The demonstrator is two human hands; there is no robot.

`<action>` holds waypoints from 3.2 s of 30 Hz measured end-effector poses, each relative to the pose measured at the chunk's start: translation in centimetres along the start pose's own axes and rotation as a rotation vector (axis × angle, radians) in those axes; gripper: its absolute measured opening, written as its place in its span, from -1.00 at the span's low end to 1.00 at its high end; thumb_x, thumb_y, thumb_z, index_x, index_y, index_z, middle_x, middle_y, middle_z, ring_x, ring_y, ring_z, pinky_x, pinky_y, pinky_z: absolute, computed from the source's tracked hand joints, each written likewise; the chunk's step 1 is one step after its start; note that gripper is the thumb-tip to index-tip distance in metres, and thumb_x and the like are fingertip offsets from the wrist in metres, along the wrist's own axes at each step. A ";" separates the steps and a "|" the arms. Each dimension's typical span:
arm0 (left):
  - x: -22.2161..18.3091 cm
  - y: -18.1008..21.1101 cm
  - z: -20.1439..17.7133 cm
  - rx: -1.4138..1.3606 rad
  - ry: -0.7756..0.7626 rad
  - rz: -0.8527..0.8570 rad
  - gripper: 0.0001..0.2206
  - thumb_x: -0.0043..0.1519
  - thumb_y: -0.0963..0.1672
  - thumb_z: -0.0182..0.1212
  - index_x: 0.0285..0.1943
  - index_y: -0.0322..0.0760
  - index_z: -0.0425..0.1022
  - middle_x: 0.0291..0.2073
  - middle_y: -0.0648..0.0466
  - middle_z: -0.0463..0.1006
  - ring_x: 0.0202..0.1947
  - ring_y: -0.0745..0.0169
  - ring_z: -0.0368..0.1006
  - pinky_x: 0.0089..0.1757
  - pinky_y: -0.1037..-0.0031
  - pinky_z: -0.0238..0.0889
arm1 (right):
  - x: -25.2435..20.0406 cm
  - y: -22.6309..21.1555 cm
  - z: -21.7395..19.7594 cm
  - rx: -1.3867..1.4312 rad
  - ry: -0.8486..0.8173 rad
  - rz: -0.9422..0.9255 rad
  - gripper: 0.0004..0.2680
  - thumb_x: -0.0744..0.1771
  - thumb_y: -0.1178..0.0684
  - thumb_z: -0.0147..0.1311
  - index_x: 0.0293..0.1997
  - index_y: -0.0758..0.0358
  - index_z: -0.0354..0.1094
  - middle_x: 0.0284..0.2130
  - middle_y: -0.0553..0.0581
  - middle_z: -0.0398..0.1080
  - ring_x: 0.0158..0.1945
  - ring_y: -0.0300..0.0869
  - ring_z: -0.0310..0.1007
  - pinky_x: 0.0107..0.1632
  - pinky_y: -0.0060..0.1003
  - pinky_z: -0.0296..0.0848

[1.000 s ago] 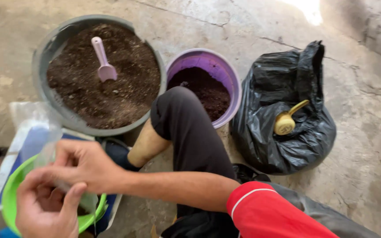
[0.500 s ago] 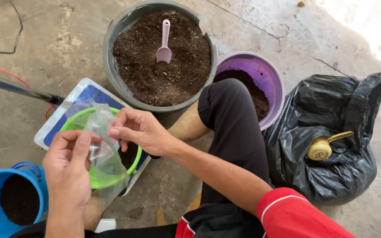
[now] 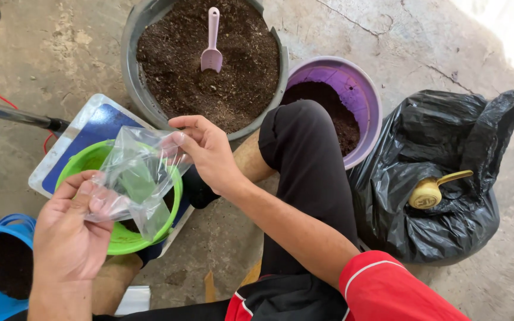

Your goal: The recorder is measuring and bagging fertilizer or soil components using a scale and plastic bags.

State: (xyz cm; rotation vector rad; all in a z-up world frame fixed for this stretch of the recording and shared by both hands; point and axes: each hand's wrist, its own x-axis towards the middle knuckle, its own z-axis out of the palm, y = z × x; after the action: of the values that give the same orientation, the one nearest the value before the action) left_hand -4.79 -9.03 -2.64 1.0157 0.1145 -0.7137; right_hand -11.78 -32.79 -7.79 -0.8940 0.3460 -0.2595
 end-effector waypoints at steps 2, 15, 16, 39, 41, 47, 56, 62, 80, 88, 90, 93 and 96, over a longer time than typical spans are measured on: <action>0.4 -0.1 -0.3 0.048 0.053 -0.020 -0.92 0.53 -0.23 0.07 0.07 -0.46 0.36 -0.19 0.11 0.47 -0.25 0.42 0.34 -0.08 0.51 0.30 | 0.3 -0.2 -0.4 0.077 -0.026 0.001 -0.81 0.43 0.17 -0.01 0.18 0.39 0.22 -0.15 0.24 0.51 -0.15 -0.16 0.60 -0.12 -0.31 0.63; -1.7 -0.9 10.0 1.291 0.093 0.441 -0.41 0.08 -0.15 0.50 0.21 -0.48 0.24 -0.08 -0.09 0.51 -0.18 0.22 0.53 -0.11 0.42 0.42 | -2.7 -1.0 2.9 -0.452 -0.007 -0.208 -0.90 0.43 0.14 0.11 -0.05 0.38 0.40 -0.30 0.03 0.49 -0.29 -0.36 0.50 -0.29 -0.45 0.49; -1.5 -0.9 10.1 1.348 0.137 0.361 -0.48 0.12 -0.17 0.47 0.18 -0.46 0.29 -0.14 -0.07 0.56 -0.21 0.22 0.57 -0.16 0.41 0.44 | -2.8 -1.3 3.1 -0.405 -0.086 -0.209 -0.89 0.43 0.13 0.09 -0.03 0.37 0.41 -0.22 0.00 0.50 -0.21 -0.37 0.54 -0.25 -0.44 0.55; -0.6 -1.0 4.4 1.030 0.097 0.160 -0.76 0.24 -0.18 0.40 0.01 -0.41 0.50 -0.30 0.11 0.54 -0.33 0.48 0.41 -0.26 0.66 0.31 | -1.2 -0.3 0.3 0.100 -0.317 0.109 -0.82 0.50 -0.05 -0.08 -0.08 0.25 0.20 -0.25 0.10 0.42 -0.15 -0.21 0.50 -0.18 -0.27 0.53; -0.5 -1.0 5.5 1.058 0.128 0.187 -0.75 0.23 -0.18 0.40 0.02 -0.41 0.50 -0.30 0.10 0.54 -0.32 0.47 0.41 -0.26 0.67 0.31 | -1.2 -0.5 0.1 0.106 -0.345 0.116 -0.82 0.51 -0.05 -0.08 -0.08 0.24 0.20 -0.25 0.11 0.43 -0.14 -0.21 0.50 -0.18 -0.27 0.53; -0.9 -0.7 7.4 1.537 0.183 0.717 -0.33 -0.06 -0.25 0.56 0.23 -0.47 0.30 -0.09 -0.13 0.33 -0.17 -0.02 0.38 -0.16 0.28 0.33 | -1.5 -1.5 -0.3 0.033 -0.328 0.117 -0.86 0.48 0.01 -0.08 -0.10 0.25 0.23 -0.26 0.10 0.44 -0.18 -0.20 0.51 -0.21 -0.25 0.54; 0.2 -1.5 4.6 1.179 0.147 0.398 -0.88 0.20 -0.21 0.36 -0.17 -0.36 0.52 -0.21 -0.01 0.46 -0.31 0.18 0.50 -0.27 0.41 0.43 | -1.5 -2.2 -0.7 -0.058 -0.330 0.010 -0.91 0.48 0.14 0.00 -0.15 0.31 0.28 -0.09 0.14 0.40 -0.09 -0.19 0.51 -0.12 -0.23 0.59; -0.4 -1.3 6.5 1.144 0.042 0.341 -0.84 0.16 -0.20 0.33 -0.19 -0.38 0.42 -0.38 -0.03 0.57 -0.37 0.14 0.55 -0.28 0.34 0.41 | -0.8 -2.9 -1.4 -0.050 -0.273 -0.038 -0.91 0.44 0.21 0.06 -0.20 0.30 0.25 0.13 0.30 0.41 0.10 -0.04 0.54 0.03 -0.13 0.63; -0.1 -4.1 4.6 1.759 -0.225 0.314 -0.76 0.16 -0.11 0.29 -0.13 -0.42 0.50 -0.25 -0.17 0.57 -0.19 -0.22 0.55 -0.20 0.07 0.40 | -1.2 2.7 -2.4 -0.352 -0.138 0.297 -0.84 0.31 0.32 -0.17 -0.19 0.34 0.38 -0.43 -0.05 0.34 -0.50 -0.42 0.13 -0.47 -0.51 0.09; 0.0 -3.9 4.4 1.791 -0.319 0.089 -0.79 0.16 -0.13 0.25 -0.12 -0.39 0.55 -0.26 -0.20 0.62 -0.17 -0.24 0.57 -0.15 0.05 0.44 | -1.6 2.5 -1.6 -0.529 -0.205 0.242 -0.86 0.25 0.32 -0.14 -0.27 0.35 0.38 -0.52 -0.06 0.29 -0.51 -0.42 0.11 -0.47 -0.48 0.08; 0.1 -4.0 4.4 1.785 -0.313 0.114 -0.79 0.16 -0.13 0.25 -0.12 -0.40 0.55 -0.26 -0.20 0.61 -0.18 -0.25 0.57 -0.15 0.04 0.43 | -1.4 2.3 -1.7 -0.502 -0.199 0.254 -0.86 0.24 0.32 -0.13 -0.27 0.35 0.38 -0.51 -0.07 0.30 -0.51 -0.43 0.13 -0.46 -0.49 0.11; -0.1 -4.2 4.3 1.789 -0.317 0.145 -0.78 0.17 -0.13 0.24 -0.11 -0.42 0.54 -0.25 -0.21 0.60 -0.18 -0.25 0.57 -0.16 0.04 0.43 | -1.6 2.3 -1.8 -0.464 -0.201 0.253 -0.85 0.24 0.32 -0.14 -0.27 0.34 0.37 -0.49 -0.09 0.32 -0.49 -0.45 0.17 -0.43 -0.52 0.17; -0.1 -4.3 4.4 1.804 -0.326 0.155 -0.77 0.17 -0.13 0.23 -0.08 -0.42 0.53 -0.24 -0.22 0.59 -0.17 -0.25 0.56 -0.15 0.04 0.42 | -1.6 2.3 -1.8 -0.459 -0.205 0.250 -0.86 0.26 0.31 -0.14 -0.26 0.34 0.37 -0.49 -0.09 0.31 -0.49 -0.46 0.17 -0.44 -0.52 0.16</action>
State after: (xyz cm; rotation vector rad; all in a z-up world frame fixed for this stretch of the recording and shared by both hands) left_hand -8.39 -13.97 -3.35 2.5208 -1.0757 -0.7380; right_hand -13.83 -32.12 -10.36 -1.3040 0.3276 0.1506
